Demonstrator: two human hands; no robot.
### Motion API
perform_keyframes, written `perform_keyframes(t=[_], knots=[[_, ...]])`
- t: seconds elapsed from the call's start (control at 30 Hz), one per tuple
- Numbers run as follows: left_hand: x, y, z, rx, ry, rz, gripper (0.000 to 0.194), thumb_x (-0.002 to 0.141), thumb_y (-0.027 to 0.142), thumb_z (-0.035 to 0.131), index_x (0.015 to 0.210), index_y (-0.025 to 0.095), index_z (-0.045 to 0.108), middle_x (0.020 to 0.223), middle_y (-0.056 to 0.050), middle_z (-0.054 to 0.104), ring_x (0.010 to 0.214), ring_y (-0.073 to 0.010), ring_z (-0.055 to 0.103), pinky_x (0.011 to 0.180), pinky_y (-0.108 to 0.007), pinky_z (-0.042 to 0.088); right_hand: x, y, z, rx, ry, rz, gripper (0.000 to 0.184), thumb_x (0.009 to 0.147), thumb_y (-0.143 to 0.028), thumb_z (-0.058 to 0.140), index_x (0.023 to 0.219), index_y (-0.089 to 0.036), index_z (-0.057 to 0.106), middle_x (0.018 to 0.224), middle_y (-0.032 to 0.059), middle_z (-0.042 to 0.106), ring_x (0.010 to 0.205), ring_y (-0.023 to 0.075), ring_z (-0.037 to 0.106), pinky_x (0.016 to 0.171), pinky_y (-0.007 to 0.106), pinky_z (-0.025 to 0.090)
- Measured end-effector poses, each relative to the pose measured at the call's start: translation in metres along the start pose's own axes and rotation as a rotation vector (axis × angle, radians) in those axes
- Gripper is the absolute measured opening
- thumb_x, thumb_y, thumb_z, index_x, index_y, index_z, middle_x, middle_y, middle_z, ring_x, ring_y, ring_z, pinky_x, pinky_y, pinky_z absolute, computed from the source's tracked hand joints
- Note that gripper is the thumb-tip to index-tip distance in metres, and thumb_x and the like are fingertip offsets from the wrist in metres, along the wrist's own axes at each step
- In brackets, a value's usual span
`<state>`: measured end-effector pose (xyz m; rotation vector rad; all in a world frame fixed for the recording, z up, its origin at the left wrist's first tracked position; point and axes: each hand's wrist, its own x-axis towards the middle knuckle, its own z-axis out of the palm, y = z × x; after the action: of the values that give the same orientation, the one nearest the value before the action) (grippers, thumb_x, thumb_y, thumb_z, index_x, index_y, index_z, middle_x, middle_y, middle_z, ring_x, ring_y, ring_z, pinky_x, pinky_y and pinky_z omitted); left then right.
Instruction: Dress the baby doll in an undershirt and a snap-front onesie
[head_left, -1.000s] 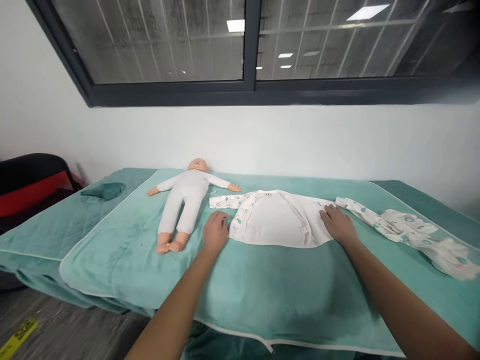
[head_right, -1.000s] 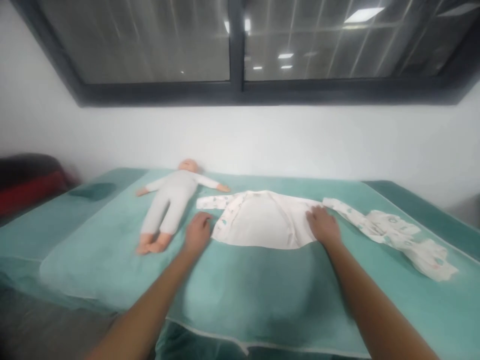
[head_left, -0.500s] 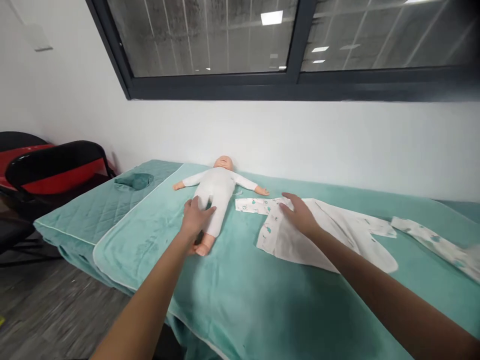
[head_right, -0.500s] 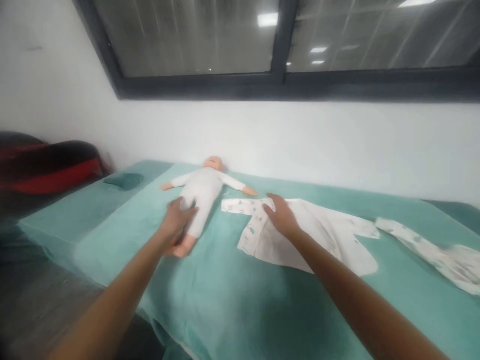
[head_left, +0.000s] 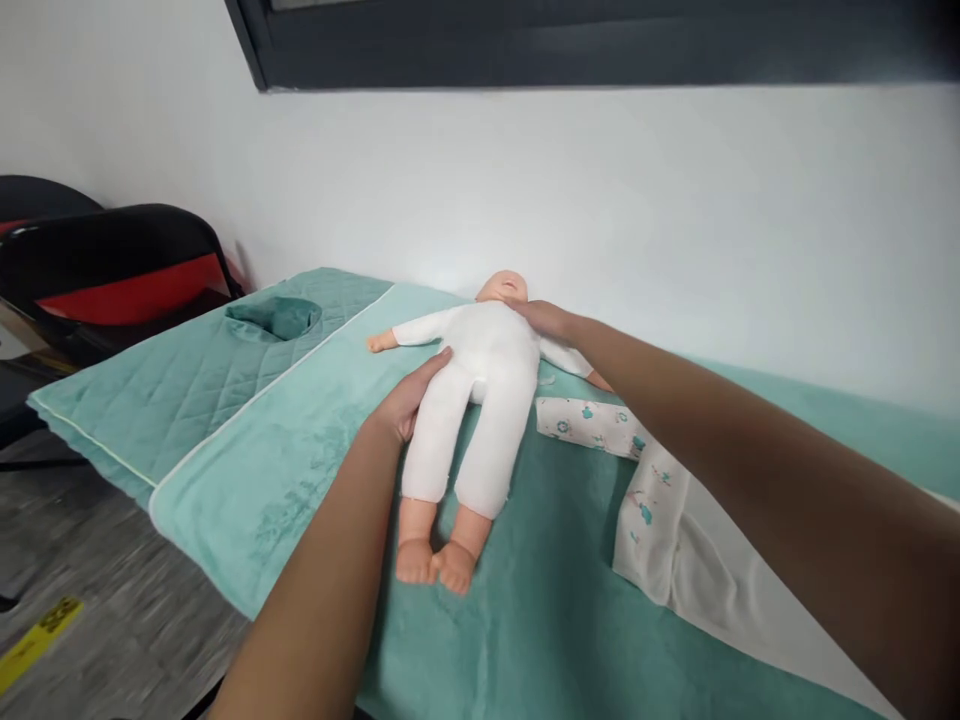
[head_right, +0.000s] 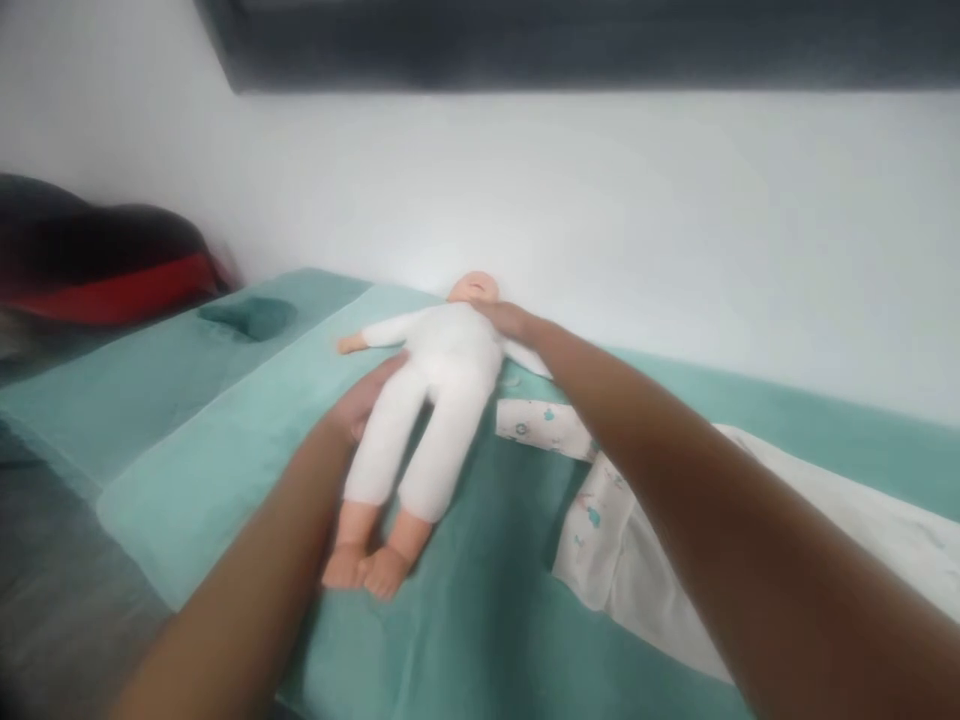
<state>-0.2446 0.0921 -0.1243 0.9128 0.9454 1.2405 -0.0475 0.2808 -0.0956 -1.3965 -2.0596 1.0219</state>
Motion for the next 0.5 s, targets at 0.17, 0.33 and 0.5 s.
perform_keyframes(t=[0.17,0.33,0.5], knots=[[-0.006,0.006,0.008,-0.201,-0.046,-0.146,0.053,0.089,0.045,0.056,0.125,0.007,0.057,0.103,-0.014,0.073,0.096,-0.0263,0.069,0.089,-0.040,0.056,-0.006,-0.016,-0.009,0.138,-0.147,0.045,0.071,0.075,-0.074,0.058,0.116,-0.016,0.066,0.126,0.0140,0.065,0.116,0.0320,0.060,0.104,0.048,0.044],[-0.039,0.010,0.038,-0.252,-0.055,-0.087,0.050,0.090,0.041,0.056,0.123,0.004,0.057,0.096,-0.014,0.073,0.083,-0.0234,0.071,0.081,-0.038,0.060,-0.054,-0.035,-0.044,0.138,-0.197,0.027,0.069,0.078,-0.070,0.058,0.120,-0.015,0.063,0.129,0.0120,0.064,0.118,0.0299,0.058,0.105,0.048,0.044],[-0.055,-0.013,0.105,-0.224,-0.212,0.009,0.053,0.087,0.039,0.061,0.132,0.013,0.051,0.110,-0.013,0.071,0.094,-0.0255,0.070,0.090,-0.040,0.056,-0.128,-0.030,-0.099,0.138,-0.161,-0.061,0.058,0.084,-0.065,0.056,0.120,-0.021,0.065,0.128,0.0075,0.065,0.116,0.0276,0.060,0.103,0.043,0.047]])
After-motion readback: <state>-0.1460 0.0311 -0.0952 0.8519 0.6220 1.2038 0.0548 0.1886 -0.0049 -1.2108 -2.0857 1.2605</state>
